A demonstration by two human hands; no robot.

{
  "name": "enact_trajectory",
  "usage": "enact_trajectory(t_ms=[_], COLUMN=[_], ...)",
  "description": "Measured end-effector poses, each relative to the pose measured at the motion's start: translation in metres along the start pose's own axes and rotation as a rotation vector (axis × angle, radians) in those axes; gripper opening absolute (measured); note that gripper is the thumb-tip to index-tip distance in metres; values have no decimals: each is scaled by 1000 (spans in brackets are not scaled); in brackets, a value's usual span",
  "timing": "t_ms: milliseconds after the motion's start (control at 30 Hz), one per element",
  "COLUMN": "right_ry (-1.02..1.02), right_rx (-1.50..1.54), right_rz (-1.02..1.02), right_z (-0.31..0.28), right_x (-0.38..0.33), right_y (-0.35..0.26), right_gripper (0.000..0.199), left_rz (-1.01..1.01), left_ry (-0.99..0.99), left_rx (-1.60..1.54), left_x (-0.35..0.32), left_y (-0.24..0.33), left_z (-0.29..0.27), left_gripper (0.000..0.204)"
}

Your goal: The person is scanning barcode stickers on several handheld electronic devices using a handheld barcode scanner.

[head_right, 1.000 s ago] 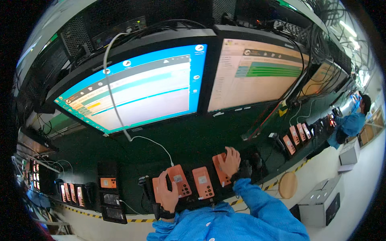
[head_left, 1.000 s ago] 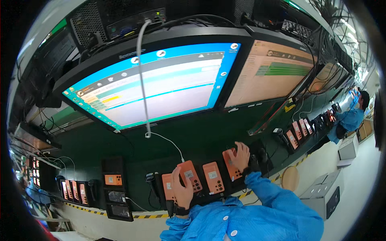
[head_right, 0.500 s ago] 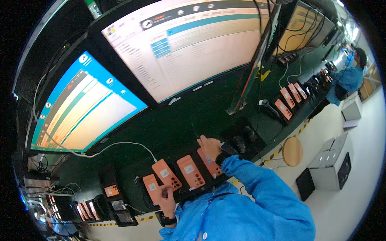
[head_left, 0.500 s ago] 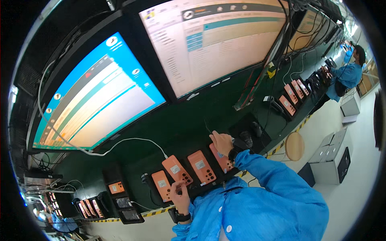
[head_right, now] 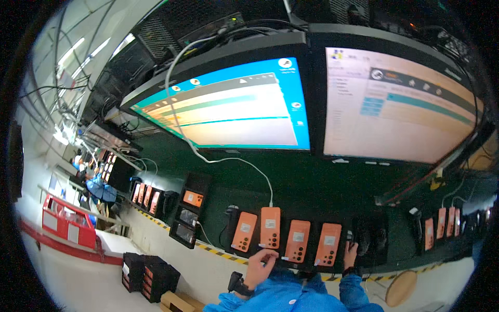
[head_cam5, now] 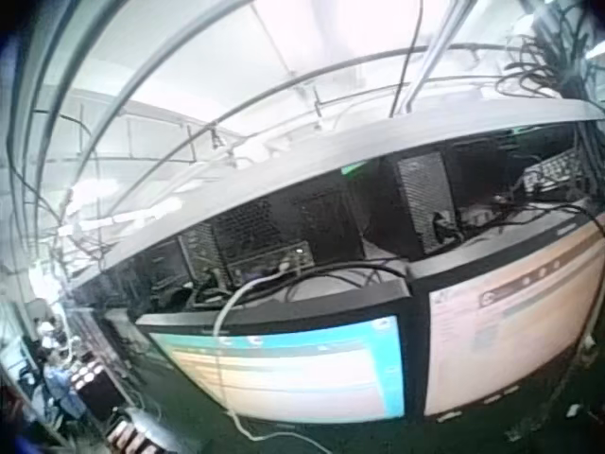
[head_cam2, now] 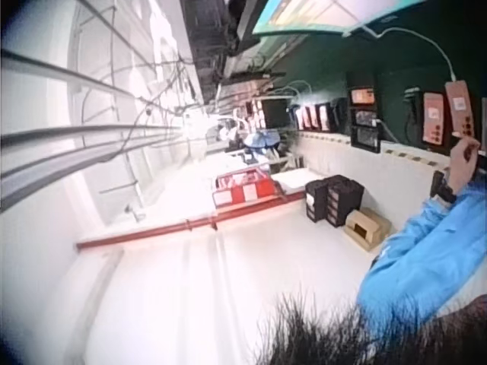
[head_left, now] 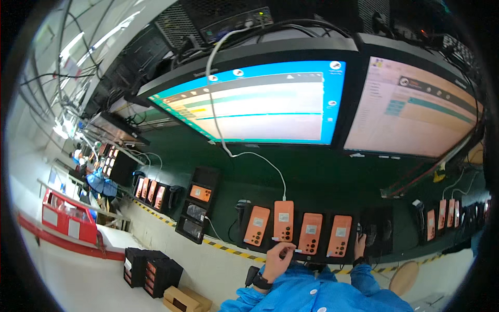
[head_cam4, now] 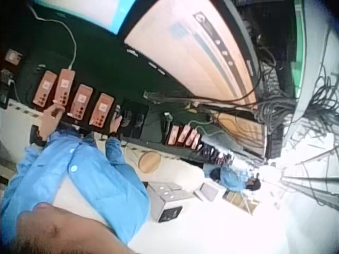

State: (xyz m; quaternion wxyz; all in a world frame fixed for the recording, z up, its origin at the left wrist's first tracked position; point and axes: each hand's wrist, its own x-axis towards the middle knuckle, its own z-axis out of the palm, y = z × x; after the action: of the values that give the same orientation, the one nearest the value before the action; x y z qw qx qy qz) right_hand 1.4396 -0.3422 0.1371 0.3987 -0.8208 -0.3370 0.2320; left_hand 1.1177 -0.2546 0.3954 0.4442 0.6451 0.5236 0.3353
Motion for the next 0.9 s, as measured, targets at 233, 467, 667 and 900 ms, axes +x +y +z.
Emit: enact_trajectory(t_ms=[233,467,667,900], right_ry=[-133,66,9,-110], right_rx=[534,616,459,568], right_rz=[354,240,132,358], right_z=[-3,-74,-44,-21], right_x=[17,-46,-87,-135], right_y=[18,-164,-141,-239], right_gripper=[63,24,18,27], left_rz=[-87,21,-22,-26], left_ry=[-29,-163,-249,-315], left_rx=[-170,-168,-189,-294], left_x=[-4,27,45,73], left_y=[-6,-19,-53,-54], left_z=[-5,-30,-39,-44], left_gripper=[13,12,15,14])
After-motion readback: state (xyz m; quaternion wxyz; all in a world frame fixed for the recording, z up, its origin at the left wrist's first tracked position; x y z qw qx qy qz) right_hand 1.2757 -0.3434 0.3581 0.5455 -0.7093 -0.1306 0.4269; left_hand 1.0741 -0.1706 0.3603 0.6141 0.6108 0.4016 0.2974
